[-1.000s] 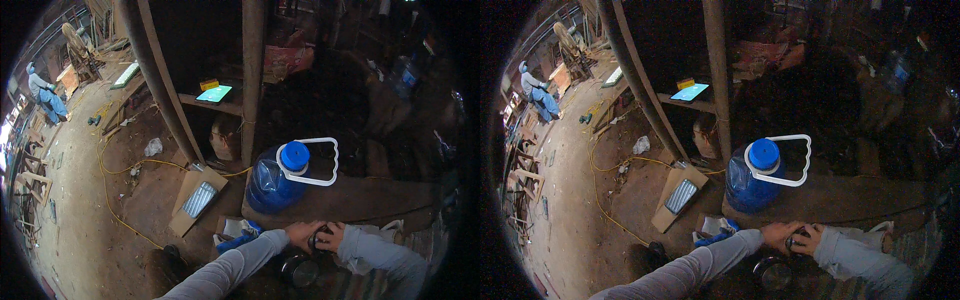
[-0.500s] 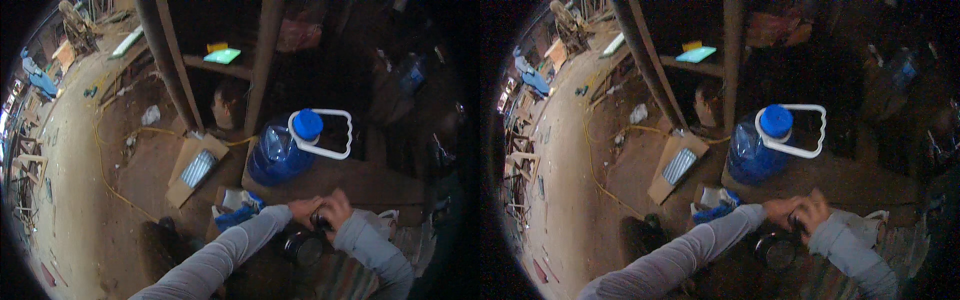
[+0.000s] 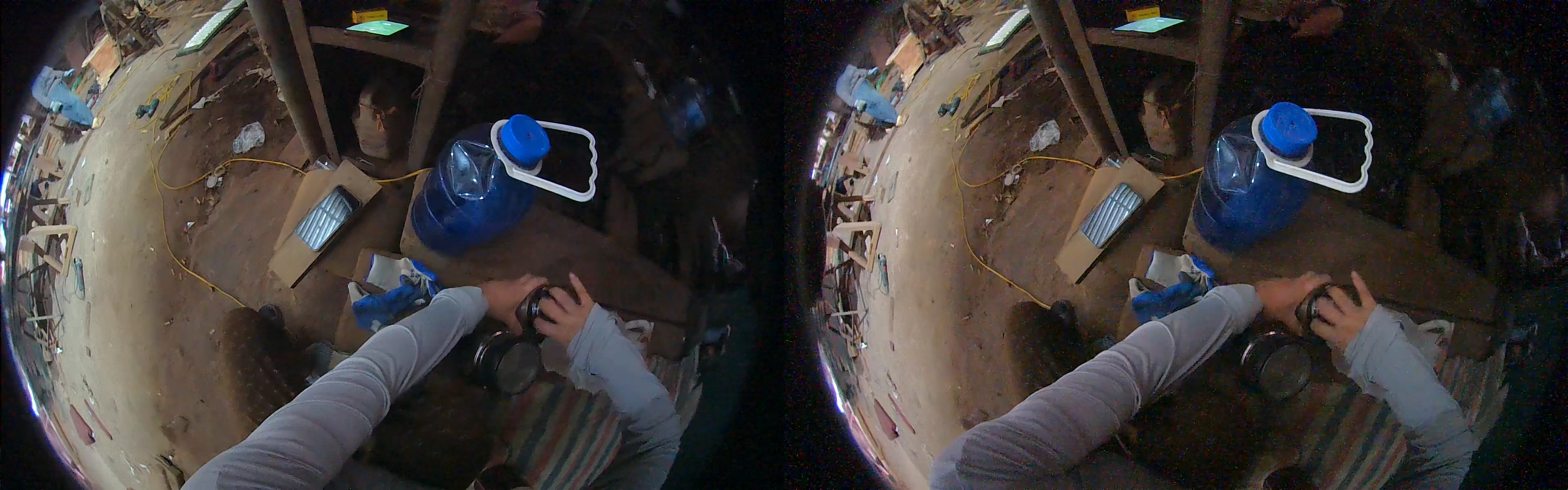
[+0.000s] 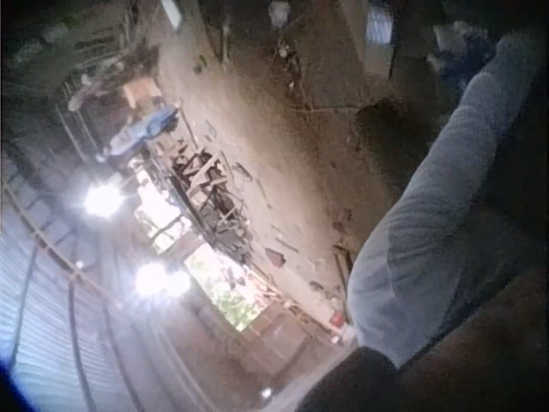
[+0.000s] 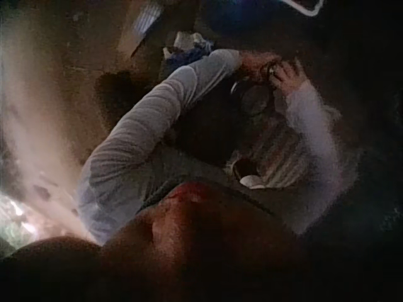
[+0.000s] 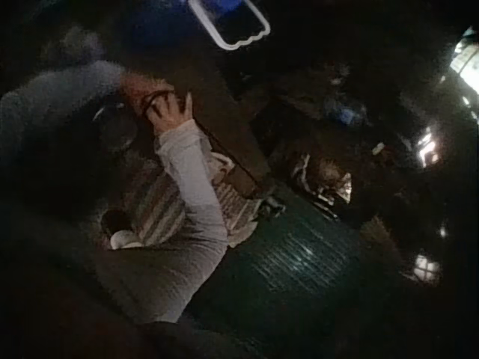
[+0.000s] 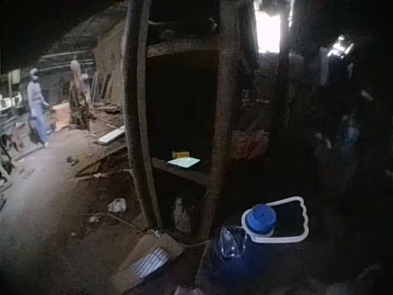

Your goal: The person sands a long green-framed wooden slat panel using a handheld power sander, moving the tool along the slats. After sanding, they carry the panel and place it on a stack of similar panels. The person then walks to a table and handles a metal thermos and a water bottle.

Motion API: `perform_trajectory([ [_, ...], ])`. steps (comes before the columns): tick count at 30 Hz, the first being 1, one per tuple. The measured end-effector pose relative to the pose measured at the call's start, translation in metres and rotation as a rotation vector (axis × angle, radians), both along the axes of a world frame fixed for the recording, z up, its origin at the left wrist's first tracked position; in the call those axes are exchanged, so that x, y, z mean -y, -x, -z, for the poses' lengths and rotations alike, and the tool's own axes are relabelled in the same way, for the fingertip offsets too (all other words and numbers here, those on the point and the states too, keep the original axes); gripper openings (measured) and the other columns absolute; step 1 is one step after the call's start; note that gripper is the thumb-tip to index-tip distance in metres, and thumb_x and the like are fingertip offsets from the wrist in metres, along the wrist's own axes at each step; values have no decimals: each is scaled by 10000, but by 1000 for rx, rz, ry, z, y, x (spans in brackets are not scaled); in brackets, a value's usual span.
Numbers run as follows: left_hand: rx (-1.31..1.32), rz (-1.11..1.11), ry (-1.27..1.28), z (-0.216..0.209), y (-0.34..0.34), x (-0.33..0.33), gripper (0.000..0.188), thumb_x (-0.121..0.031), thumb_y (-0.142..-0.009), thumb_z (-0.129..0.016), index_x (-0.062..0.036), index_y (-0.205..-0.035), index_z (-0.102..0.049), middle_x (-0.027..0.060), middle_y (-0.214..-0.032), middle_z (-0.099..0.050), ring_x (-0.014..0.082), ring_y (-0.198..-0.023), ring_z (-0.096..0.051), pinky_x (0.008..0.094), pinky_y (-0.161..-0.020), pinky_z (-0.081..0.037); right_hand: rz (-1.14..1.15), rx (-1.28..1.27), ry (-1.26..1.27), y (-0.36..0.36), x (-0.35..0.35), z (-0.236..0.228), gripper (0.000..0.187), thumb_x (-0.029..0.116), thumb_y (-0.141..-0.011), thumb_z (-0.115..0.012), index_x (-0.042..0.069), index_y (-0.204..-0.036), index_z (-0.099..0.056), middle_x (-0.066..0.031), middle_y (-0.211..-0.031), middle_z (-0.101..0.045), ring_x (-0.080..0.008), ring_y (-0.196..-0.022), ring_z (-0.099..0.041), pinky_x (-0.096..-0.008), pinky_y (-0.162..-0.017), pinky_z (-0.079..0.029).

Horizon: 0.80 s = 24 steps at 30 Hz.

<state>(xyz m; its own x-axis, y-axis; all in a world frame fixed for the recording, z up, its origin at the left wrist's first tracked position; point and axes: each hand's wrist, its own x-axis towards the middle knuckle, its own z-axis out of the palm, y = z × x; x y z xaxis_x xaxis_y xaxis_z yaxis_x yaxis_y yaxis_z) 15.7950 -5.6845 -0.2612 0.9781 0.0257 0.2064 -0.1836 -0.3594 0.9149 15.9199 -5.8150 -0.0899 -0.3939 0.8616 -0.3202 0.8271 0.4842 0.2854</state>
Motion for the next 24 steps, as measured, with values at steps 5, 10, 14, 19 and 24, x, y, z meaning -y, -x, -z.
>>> perform_trajectory([
  [5,-46,-45,73,-11,16,22,1237,-290,-560,-937,-74,-1515,-182,208,-1447,-390,423,-1335,-431,476,-1093,-409,572,-247,24,29,20,-13,698,287,-643,-800,234,-1290,-544,-135,-1310,-492,-413,-1192,-513,-609,-996,-454],
  [10,22,17,187,-2,9,62,1211,-250,-570,-937,-78,-1516,-200,205,-1448,-377,394,-1362,-404,433,-1129,-370,-79,-29,15,17,47,-44,641,204,-632,-776,168,-1236,-563,-165,-1246,-506,-406,-1130,-518,-550,-966,-483],
  [14,-127,19,150,-6,-30,47,1191,-205,-607,-926,-71,-1529,-184,193,-1481,-353,359,-1397,-360,406,-1159,-330,274,-346,-220,-19,56,-78,882,235,-564,-863,87,-1343,-476,-178,-1288,-477,-367,-1142,-531,-442,-989,-475],
  [19,118,-220,310,57,-23,23,1193,-210,-729,-876,-97,-1573,-41,190,-1599,-198,345,-1495,-178,458,-1197,-245,806,-1242,-360,-52,146,-39,1080,280,-546,-931,53,-1428,-351,-132,-1337,-457,-284,-1247,-485,-410,-1054,-414],
  [24,-86,62,699,20,11,55,1295,-287,-646,-924,-65,-1568,-42,188,-1615,-168,309,-1506,-163,433,-1213,-179,1162,-1566,-551,-36,273,85,1087,331,-579,-934,41,-1441,-339,-134,-1316,-498,-277,-1225,-508,-408,-1056,-411],
])
